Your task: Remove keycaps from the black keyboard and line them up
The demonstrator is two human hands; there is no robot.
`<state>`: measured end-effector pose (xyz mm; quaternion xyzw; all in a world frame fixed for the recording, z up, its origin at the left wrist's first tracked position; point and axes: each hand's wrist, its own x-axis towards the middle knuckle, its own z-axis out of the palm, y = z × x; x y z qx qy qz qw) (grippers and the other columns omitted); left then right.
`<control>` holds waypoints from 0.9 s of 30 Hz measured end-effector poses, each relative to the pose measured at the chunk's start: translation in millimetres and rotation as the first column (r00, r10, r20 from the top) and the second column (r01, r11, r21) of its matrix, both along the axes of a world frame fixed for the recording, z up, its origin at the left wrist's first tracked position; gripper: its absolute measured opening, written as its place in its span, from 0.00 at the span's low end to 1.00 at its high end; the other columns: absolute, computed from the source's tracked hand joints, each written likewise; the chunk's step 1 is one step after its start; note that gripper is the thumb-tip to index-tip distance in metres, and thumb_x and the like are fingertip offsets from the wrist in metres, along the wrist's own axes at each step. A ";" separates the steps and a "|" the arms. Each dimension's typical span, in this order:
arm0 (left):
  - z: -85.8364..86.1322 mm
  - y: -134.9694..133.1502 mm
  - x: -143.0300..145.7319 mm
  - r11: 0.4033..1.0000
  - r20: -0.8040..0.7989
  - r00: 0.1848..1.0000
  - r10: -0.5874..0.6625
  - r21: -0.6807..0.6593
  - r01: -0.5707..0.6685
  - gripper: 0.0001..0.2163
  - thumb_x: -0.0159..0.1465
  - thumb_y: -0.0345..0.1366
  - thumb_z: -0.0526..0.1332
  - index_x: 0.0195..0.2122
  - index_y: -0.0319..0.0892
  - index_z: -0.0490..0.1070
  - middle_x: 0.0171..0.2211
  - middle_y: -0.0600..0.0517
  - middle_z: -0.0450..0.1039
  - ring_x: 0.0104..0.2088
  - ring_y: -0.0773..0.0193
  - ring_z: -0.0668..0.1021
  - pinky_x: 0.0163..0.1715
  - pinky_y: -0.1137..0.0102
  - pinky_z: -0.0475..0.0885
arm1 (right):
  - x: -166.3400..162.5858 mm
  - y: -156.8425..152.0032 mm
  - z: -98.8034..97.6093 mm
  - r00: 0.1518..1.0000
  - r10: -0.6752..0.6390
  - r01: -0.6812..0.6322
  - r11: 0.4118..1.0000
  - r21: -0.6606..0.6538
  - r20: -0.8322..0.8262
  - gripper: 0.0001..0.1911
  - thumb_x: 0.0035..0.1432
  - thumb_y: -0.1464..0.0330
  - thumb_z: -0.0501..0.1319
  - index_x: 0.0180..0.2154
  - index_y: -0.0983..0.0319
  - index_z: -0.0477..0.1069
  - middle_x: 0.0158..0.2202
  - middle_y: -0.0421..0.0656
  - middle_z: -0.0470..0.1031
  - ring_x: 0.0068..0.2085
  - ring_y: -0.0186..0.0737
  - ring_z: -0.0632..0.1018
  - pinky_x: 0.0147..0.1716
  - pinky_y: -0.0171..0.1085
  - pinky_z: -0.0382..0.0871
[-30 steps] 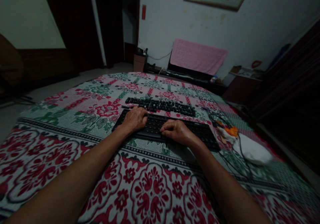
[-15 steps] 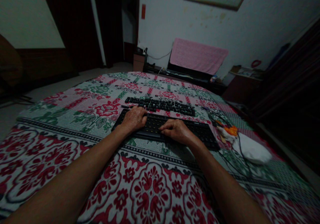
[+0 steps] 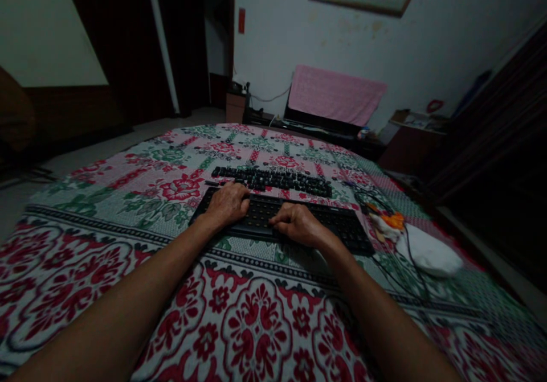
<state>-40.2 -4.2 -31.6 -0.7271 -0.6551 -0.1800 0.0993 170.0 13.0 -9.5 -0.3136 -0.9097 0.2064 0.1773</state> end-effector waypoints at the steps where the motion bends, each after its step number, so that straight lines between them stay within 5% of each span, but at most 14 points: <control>1: 0.1 0.0 0.0 1.000 0.002 1.000 -0.002 -0.001 0.002 0.13 0.56 0.38 0.50 0.40 0.44 0.68 0.40 0.50 0.69 0.43 0.59 0.67 0.43 0.66 0.64 | 1.1 0.0 -1.1 1.000 0.009 -0.009 1.000 0.005 -0.010 0.12 0.48 0.73 0.56 0.34 0.60 0.75 0.31 0.42 0.72 0.32 0.33 0.71 0.34 0.31 0.63; 13: 4.9 -0.2 -7.3 1.000 0.122 0.992 -0.023 0.012 0.022 0.13 0.56 0.37 0.50 0.38 0.45 0.70 0.38 0.52 0.72 0.41 0.62 0.71 0.42 0.68 0.65 | 1.1 -0.3 5.6 0.998 -0.002 0.003 1.000 0.023 -0.057 0.13 0.51 0.72 0.54 0.36 0.59 0.74 0.33 0.41 0.74 0.35 0.34 0.73 0.36 0.32 0.64; 21: 5.7 -2.1 -36.2 0.959 0.142 0.963 0.230 0.134 -0.249 0.14 0.56 0.36 0.50 0.38 0.45 0.72 0.36 0.48 0.71 0.40 0.59 0.71 0.41 0.66 0.66 | -42.7 51.3 2.6 0.972 -0.234 0.230 0.949 0.213 -0.009 0.13 0.49 0.71 0.56 0.37 0.59 0.74 0.36 0.42 0.75 0.38 0.39 0.73 0.40 0.35 0.63; 27: 5.7 -4.4 -48.8 0.940 0.142 0.939 0.315 0.093 -0.329 0.13 0.55 0.38 0.51 0.36 0.46 0.73 0.33 0.48 0.71 0.38 0.58 0.72 0.37 0.66 0.68 | -62.2 83.4 -8.8 0.941 -0.334 0.325 0.935 0.142 0.047 0.13 0.47 0.70 0.57 0.37 0.58 0.74 0.37 0.40 0.76 0.41 0.39 0.74 0.43 0.34 0.64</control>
